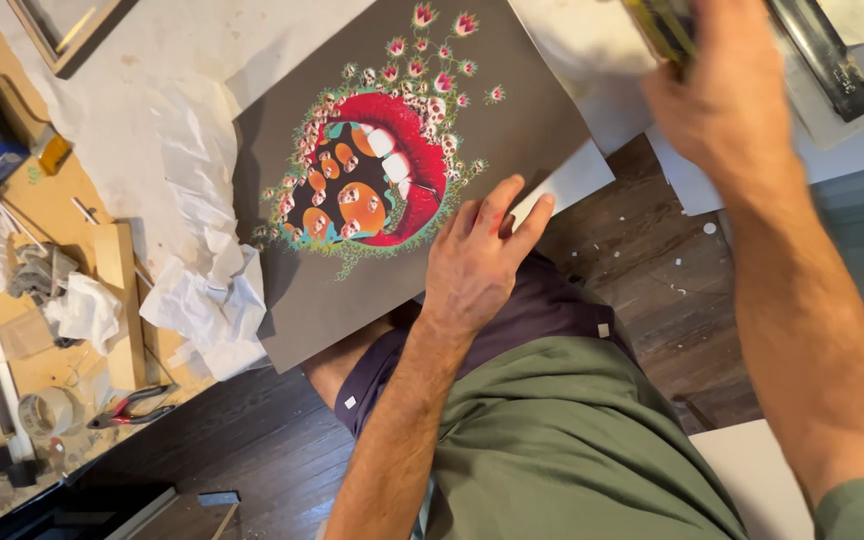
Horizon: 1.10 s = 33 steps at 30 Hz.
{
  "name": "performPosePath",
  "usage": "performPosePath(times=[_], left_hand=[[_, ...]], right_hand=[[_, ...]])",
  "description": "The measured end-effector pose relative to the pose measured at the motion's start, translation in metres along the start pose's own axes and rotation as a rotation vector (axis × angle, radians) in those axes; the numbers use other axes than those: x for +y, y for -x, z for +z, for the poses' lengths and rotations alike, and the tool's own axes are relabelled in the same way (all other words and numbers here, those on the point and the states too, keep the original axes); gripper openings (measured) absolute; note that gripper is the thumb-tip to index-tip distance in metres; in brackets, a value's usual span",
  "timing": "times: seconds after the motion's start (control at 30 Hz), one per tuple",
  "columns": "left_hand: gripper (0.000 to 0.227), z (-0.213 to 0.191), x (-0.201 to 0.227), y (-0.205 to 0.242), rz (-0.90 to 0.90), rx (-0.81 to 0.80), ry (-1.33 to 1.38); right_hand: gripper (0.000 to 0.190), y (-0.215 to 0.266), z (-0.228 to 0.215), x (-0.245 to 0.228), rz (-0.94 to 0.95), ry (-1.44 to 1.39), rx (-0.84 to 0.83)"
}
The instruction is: Cleaning, trimming, and mounting an artwork print onto a backing board
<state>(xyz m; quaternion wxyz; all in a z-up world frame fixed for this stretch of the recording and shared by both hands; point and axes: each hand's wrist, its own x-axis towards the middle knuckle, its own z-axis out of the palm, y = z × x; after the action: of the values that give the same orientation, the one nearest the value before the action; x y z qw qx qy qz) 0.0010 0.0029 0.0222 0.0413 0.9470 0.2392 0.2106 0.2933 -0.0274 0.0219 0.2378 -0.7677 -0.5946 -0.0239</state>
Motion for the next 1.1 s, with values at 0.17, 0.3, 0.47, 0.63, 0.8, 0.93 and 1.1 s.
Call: performPosePath(times=[0.17,0.3,0.47,0.63,0.8,0.93,1.1], left_hand=[[0.039,0.006,0.000,-0.005,-0.043,0.092,0.000],[0.040,0.014,0.002,-0.004,-0.016,0.075,0.002],[0.041,0.015,0.007,-0.010,-0.008,0.062,-0.019],[0.032,0.014,0.015,-0.026,-0.005,0.085,-0.108],[0.020,0.021,0.028,-0.045,-0.007,0.122,-0.234],[0.023,0.029,0.035,-0.051,-0.050,0.023,-0.281],[0.018,0.041,0.037,-0.051,-0.066,-0.036,-0.286]], right_hand=[[0.024,0.054,-0.049,-0.006,0.507,-0.570,-0.156],[0.035,0.084,-0.059,-0.004,0.382,-0.371,-0.396],[0.048,0.092,-0.066,-0.015,0.484,-0.084,-0.598],[0.045,0.089,-0.064,-0.016,0.407,-0.091,-0.575],[0.044,0.084,-0.060,-0.012,0.339,-0.093,-0.535],[0.041,0.078,-0.058,-0.010,0.345,-0.155,-0.551],[0.040,0.071,-0.057,-0.006,0.370,-0.176,-0.606]])
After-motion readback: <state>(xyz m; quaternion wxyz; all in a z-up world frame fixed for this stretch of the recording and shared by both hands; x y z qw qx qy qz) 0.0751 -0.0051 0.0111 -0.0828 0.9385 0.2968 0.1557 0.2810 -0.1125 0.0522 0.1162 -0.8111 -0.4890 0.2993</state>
